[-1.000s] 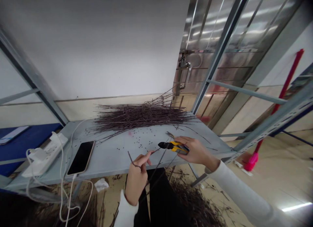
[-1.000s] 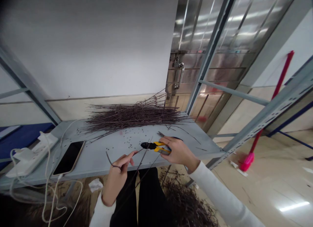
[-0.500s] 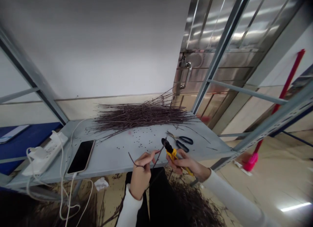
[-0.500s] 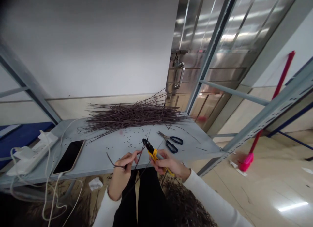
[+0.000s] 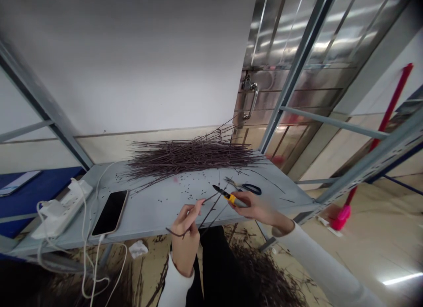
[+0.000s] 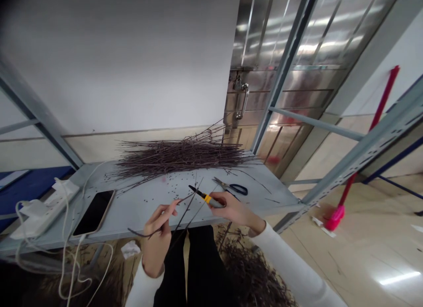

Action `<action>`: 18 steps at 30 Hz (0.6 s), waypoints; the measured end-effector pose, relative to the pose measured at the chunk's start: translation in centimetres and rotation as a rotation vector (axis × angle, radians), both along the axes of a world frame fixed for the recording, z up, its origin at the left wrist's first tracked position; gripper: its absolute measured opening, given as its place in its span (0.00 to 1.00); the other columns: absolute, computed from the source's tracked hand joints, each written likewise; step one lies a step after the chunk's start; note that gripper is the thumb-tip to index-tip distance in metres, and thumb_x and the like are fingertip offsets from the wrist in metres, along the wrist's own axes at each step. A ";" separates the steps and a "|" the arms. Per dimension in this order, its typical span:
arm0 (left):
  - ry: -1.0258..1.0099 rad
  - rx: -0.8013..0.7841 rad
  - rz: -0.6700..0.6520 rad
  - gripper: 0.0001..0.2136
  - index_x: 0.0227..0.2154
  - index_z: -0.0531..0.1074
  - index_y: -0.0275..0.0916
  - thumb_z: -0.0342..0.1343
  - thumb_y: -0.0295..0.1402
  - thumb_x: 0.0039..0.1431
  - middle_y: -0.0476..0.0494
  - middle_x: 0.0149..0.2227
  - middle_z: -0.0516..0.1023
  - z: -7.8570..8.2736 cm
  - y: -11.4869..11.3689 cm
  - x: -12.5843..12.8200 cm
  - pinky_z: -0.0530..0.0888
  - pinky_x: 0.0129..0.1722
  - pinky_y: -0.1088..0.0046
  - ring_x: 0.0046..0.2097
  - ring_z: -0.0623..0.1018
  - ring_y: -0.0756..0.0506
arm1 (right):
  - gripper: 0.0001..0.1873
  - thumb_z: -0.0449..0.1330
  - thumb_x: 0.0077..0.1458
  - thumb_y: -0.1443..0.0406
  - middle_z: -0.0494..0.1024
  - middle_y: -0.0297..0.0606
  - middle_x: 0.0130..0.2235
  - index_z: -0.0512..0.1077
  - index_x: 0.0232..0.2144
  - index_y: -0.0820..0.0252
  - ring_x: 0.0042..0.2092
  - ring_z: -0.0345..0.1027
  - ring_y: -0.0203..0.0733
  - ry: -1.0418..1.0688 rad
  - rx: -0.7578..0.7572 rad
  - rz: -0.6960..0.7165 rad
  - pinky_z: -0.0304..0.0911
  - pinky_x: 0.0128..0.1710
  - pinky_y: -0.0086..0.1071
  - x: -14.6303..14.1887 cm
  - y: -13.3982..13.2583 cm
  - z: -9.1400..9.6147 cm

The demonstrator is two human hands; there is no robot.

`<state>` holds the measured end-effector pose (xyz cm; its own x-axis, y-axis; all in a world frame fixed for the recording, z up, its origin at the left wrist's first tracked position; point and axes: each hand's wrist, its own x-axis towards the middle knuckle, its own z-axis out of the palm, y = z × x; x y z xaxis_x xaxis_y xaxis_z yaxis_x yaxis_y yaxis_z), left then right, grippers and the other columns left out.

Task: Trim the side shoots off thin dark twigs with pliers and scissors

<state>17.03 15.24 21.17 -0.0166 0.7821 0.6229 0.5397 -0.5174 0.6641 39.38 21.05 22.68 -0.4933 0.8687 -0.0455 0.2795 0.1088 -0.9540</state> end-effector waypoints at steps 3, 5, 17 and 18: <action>0.047 -0.016 0.031 0.24 0.46 0.75 0.38 0.42 0.17 0.52 0.44 0.33 0.76 0.3 -0.4 0.4 0.73 0.33 0.82 0.35 0.78 0.51 | 0.05 0.57 0.44 0.66 0.64 0.29 0.23 0.68 0.29 0.58 0.24 0.54 0.34 -0.326 0.371 -0.175 0.46 0.24 0.28 -0.2 -0.1 0.5; 0.059 -0.050 0.035 0.25 0.48 0.74 0.37 0.42 0.16 0.50 0.43 0.34 0.76 0.2 -0.5 0.8 0.72 0.31 0.83 0.36 0.79 0.52 | 0.09 0.57 0.43 0.66 0.70 0.33 0.27 0.69 0.32 0.58 0.27 0.60 0.37 -0.481 0.527 -0.316 0.49 0.26 0.29 -0.8 -0.5 0.5; -0.030 0.005 0.037 0.22 0.49 0.73 0.37 0.40 0.18 0.58 0.46 0.30 0.71 -0.3 -0.2 1.7 0.73 0.36 0.79 0.32 0.76 0.50 | 0.06 0.52 0.44 0.67 0.53 0.25 0.21 0.56 0.24 0.56 0.23 0.47 0.32 -0.003 0.308 -0.380 0.45 0.23 0.27 -4.7 -2.6 -1.6; -0.039 0.008 0.036 0.21 0.49 0.73 0.37 0.41 0.18 0.58 0.46 0.30 0.71 -0.2 -0.3 1.8 0.73 0.35 0.79 0.32 0.75 0.50 | 0.05 0.52 0.44 0.67 0.54 0.26 0.22 0.57 0.25 0.56 0.24 0.47 0.32 0.080 0.258 -0.357 0.45 0.23 0.27 -4.8 -2.7 -1.7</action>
<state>18.84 14.97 20.94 -0.0691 0.7757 0.6273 0.5324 -0.5030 0.6808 34.54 18.37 21.00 -0.1541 0.9631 0.2208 0.2689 0.2559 -0.9285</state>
